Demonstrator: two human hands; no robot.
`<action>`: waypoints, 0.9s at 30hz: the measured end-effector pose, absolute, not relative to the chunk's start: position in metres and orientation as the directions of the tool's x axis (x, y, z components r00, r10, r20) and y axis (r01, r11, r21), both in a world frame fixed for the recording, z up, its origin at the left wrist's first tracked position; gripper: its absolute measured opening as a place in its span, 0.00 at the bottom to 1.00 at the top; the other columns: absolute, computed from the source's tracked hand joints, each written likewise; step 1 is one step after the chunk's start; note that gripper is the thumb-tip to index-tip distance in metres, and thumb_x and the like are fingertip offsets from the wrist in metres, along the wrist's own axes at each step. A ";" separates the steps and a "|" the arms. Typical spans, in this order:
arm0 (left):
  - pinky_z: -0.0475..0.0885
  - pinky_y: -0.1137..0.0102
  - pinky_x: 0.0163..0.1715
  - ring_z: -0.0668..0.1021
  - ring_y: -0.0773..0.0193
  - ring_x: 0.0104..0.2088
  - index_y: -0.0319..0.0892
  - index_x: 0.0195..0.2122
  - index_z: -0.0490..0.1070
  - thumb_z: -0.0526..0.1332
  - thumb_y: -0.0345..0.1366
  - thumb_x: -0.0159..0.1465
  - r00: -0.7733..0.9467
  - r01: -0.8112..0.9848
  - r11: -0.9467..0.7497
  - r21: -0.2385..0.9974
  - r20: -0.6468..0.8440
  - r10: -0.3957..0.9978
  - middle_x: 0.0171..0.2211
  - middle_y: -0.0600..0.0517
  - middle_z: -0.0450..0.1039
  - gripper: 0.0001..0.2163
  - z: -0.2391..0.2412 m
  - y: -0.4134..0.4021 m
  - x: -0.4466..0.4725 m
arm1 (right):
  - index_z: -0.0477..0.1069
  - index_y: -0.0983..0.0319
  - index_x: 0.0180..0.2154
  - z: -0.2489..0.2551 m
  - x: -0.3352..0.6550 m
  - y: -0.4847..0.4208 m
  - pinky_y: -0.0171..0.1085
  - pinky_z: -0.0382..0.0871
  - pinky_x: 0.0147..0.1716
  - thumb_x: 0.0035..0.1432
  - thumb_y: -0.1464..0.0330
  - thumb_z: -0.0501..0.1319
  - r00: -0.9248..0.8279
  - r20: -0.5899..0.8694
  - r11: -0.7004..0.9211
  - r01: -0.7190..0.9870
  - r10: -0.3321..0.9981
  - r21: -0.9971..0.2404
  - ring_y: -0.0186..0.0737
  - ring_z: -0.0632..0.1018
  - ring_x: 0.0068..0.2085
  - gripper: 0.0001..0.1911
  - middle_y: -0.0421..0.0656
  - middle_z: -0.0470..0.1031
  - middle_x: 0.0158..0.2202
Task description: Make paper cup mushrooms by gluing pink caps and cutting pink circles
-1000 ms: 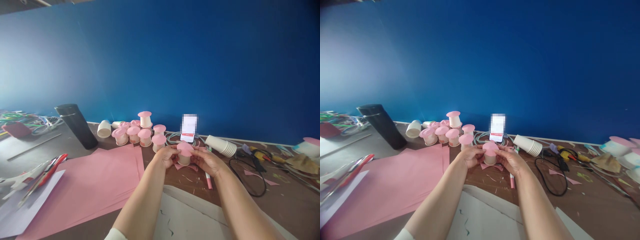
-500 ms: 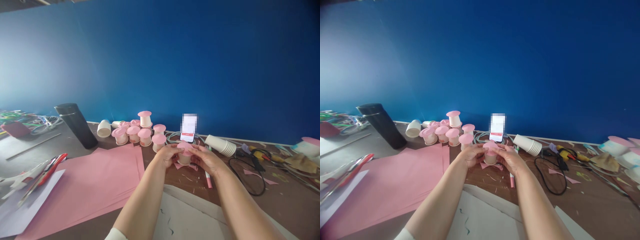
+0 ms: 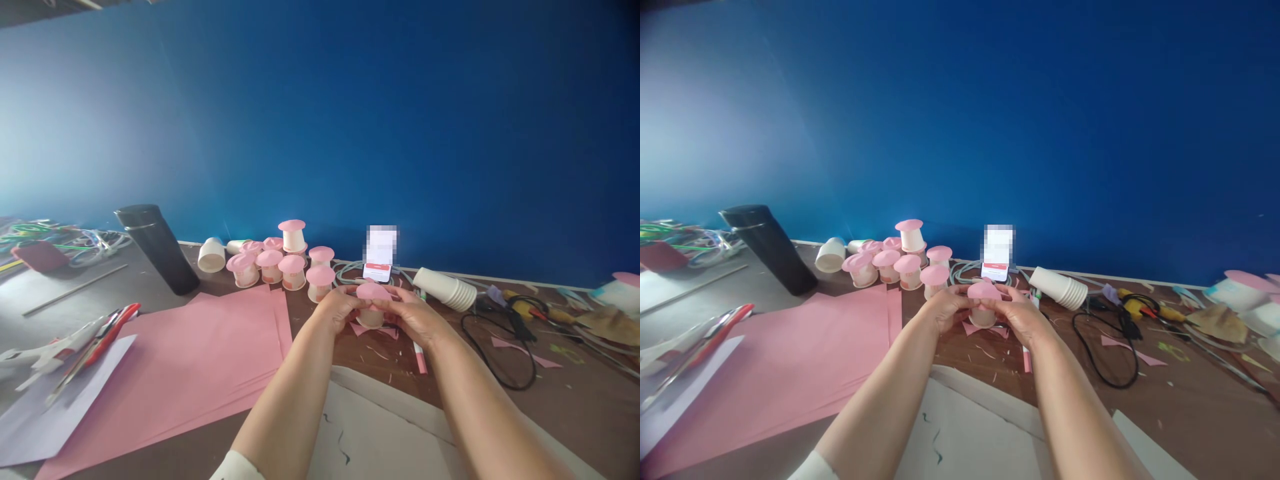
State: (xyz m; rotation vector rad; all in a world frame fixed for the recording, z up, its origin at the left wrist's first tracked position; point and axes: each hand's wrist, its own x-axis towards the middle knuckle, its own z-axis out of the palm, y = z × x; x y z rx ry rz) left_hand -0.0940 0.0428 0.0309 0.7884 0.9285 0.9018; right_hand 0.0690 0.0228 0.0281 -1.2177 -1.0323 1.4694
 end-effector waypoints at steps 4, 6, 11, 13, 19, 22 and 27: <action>0.69 0.69 0.40 0.75 0.60 0.40 0.37 0.43 0.73 0.76 0.29 0.40 0.314 -0.282 0.400 0.872 -0.310 0.897 0.37 0.47 0.75 0.27 0.029 0.044 -0.094 | 0.72 0.62 0.50 0.024 0.069 0.024 0.39 0.76 0.37 0.41 0.68 0.75 -0.062 -0.213 -0.220 -0.143 0.975 -0.965 0.47 0.80 0.43 0.32 0.49 0.79 0.45; 0.68 0.68 0.41 0.75 0.60 0.40 0.38 0.43 0.73 0.76 0.30 0.39 0.313 -0.277 0.403 0.872 -0.315 0.896 0.36 0.47 0.75 0.27 0.027 0.044 -0.094 | 0.72 0.62 0.50 0.024 0.069 0.025 0.38 0.76 0.36 0.40 0.68 0.75 -0.052 -0.217 -0.223 -0.153 0.975 -0.963 0.47 0.80 0.42 0.32 0.49 0.79 0.45; 0.68 0.68 0.41 0.75 0.60 0.40 0.38 0.41 0.73 0.76 0.31 0.39 0.322 -0.266 0.397 0.879 -0.307 0.896 0.36 0.48 0.74 0.26 0.025 0.046 -0.093 | 0.73 0.63 0.47 0.024 0.067 0.023 0.37 0.76 0.34 0.38 0.68 0.76 -0.015 -0.228 -0.227 -0.177 0.973 -0.958 0.45 0.80 0.39 0.31 0.50 0.79 0.44; 0.68 0.68 0.41 0.74 0.59 0.40 0.38 0.41 0.73 0.76 0.31 0.39 0.314 -0.260 0.393 0.882 -0.308 0.898 0.35 0.48 0.74 0.26 0.025 0.046 -0.093 | 0.72 0.63 0.47 0.024 0.067 0.023 0.37 0.76 0.33 0.38 0.68 0.76 -0.008 -0.230 -0.228 -0.165 0.973 -0.960 0.46 0.80 0.38 0.31 0.50 0.79 0.43; 0.68 0.68 0.40 0.75 0.60 0.40 0.38 0.40 0.73 0.76 0.30 0.39 0.311 -0.260 0.400 0.879 -0.316 0.896 0.35 0.48 0.74 0.25 0.030 0.042 -0.093 | 0.73 0.63 0.47 0.022 0.068 0.023 0.38 0.76 0.35 0.40 0.67 0.75 -0.032 -0.210 -0.212 -0.160 0.977 -0.964 0.46 0.80 0.40 0.30 0.50 0.79 0.44; 0.68 0.70 0.39 0.75 0.61 0.40 0.38 0.41 0.73 0.76 0.29 0.40 0.308 -0.257 0.418 0.872 -0.336 0.890 0.36 0.47 0.75 0.25 0.034 0.041 -0.094 | 0.73 0.62 0.49 0.026 0.068 0.021 0.37 0.75 0.35 0.43 0.65 0.74 -0.041 -0.203 -0.206 -0.120 0.978 -0.971 0.45 0.80 0.41 0.30 0.49 0.79 0.44; 0.68 0.71 0.38 0.74 0.62 0.42 0.39 0.42 0.74 0.74 0.29 0.44 0.303 -0.240 0.440 0.866 -0.363 0.881 0.38 0.47 0.75 0.22 0.031 0.045 -0.098 | 0.73 0.61 0.50 0.033 0.066 0.017 0.34 0.73 0.27 0.50 0.56 0.69 -0.071 -0.224 -0.229 -0.086 0.972 -0.970 0.42 0.80 0.36 0.27 0.47 0.80 0.38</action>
